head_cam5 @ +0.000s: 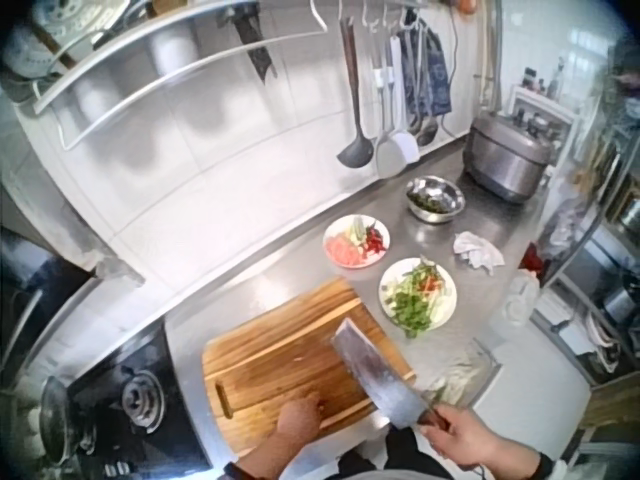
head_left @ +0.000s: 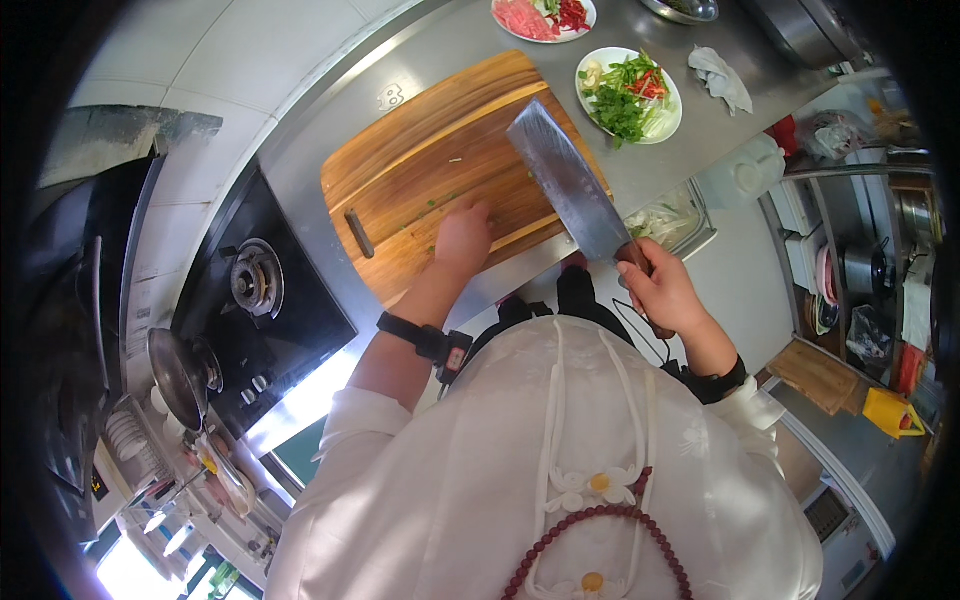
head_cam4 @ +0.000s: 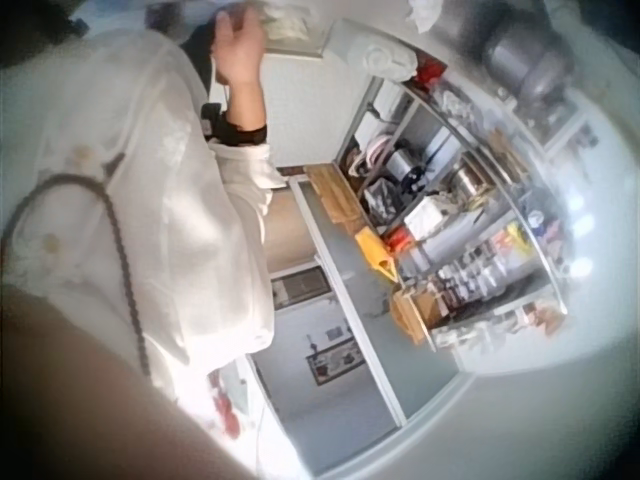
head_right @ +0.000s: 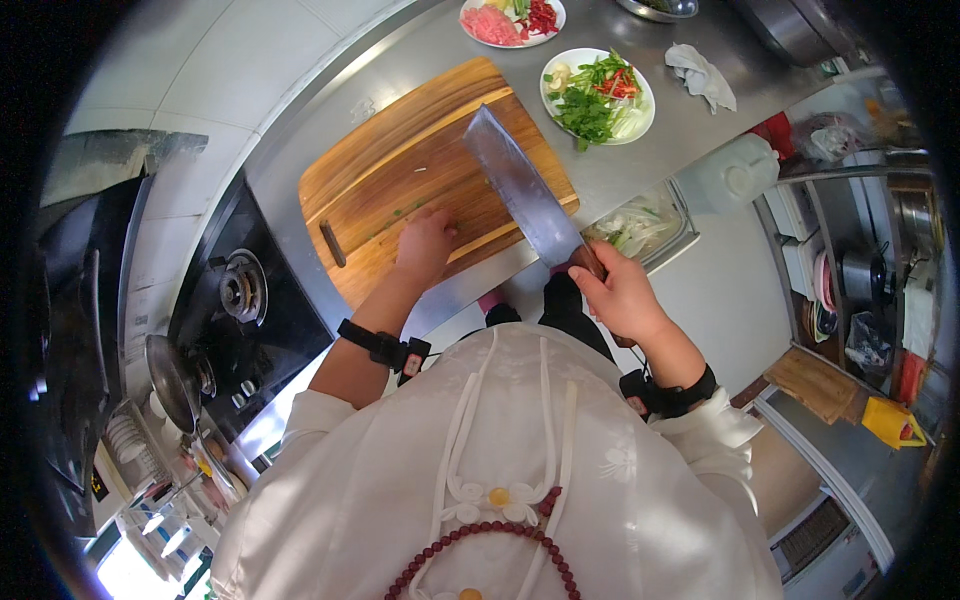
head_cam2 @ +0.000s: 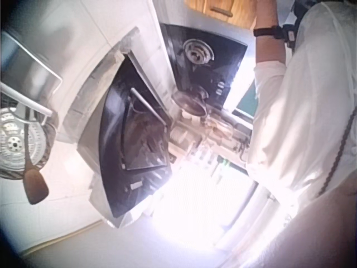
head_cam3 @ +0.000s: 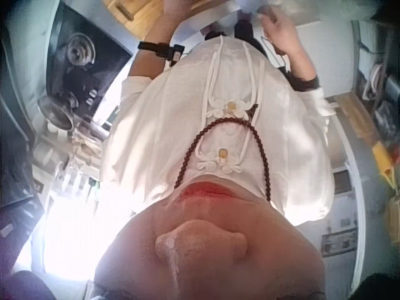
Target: The person chops green onions on a wooden cutting board using a cleaver, then wipes the board and knife with a cloth. They rinse the cloth in the sink, wipe the countertop, and remove vegetable peels from the sink into a trash bag. Finally, they rinse a plastic scoop and place it in a dish rack.
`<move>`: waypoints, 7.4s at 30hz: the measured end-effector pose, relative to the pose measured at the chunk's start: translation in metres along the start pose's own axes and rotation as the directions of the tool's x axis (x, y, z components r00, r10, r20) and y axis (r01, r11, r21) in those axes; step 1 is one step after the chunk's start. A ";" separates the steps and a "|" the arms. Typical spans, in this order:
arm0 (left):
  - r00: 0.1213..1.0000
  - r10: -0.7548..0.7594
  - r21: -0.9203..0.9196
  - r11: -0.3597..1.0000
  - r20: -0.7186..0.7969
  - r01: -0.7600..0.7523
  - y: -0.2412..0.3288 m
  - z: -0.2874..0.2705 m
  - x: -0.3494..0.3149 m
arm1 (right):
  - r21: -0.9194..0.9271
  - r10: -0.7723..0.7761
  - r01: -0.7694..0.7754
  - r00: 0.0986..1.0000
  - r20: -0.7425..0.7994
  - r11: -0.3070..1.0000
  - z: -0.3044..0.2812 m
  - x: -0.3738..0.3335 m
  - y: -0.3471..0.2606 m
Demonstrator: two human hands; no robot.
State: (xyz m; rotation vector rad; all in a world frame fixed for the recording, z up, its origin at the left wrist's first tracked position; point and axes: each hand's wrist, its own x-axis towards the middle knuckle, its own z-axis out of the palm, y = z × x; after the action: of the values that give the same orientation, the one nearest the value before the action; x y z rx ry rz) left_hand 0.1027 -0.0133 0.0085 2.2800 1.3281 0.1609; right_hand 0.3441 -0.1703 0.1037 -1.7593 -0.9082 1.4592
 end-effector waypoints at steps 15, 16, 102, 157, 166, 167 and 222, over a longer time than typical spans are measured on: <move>0.957 0.171 -0.266 0.935 -0.236 -0.233 0.110 -0.029 0.112 | 0.103 -0.050 0.080 0.963 -0.263 0.991 -0.072 -0.024 0.006; 0.930 0.230 -0.235 0.924 -0.287 -0.301 0.128 -0.023 0.127 | 0.119 -0.051 0.088 0.957 -0.287 0.989 -0.080 -0.025 0.008; 0.981 -0.126 -0.691 -0.723 0.147 0.010 -0.039 -0.072 -0.173 | 0.273 -0.053 -0.046 0.938 0.343 0.961 0.089 -0.123 0.043; 0.668 -0.634 -0.843 0.538 -0.388 0.021 -0.092 -0.050 -0.093 | -0.092 -0.047 0.084 0.937 0.347 0.992 0.209 0.023 0.020; 0.861 -0.475 -0.961 -0.271 0.180 0.051 -0.080 -0.076 -0.112 | -0.043 -0.131 0.152 0.941 0.312 0.987 0.203 0.003 0.003; 0.875 -0.430 -0.952 -0.291 0.223 0.099 -0.073 -0.072 -0.113 | -0.013 -0.128 0.137 0.952 0.277 0.991 0.202 0.004 0.001; 0.682 -0.711 -0.825 -0.483 0.173 -0.295 -0.166 -0.042 -0.163 | 0.137 -0.032 0.047 0.994 -0.108 0.989 0.029 0.043 0.081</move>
State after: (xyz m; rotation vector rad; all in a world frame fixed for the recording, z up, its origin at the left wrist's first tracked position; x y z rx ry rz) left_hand -0.1259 -0.0689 -0.0097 -0.0132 0.9957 1.3993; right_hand 0.3289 -0.1751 0.0088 -1.6887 -0.7634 1.3567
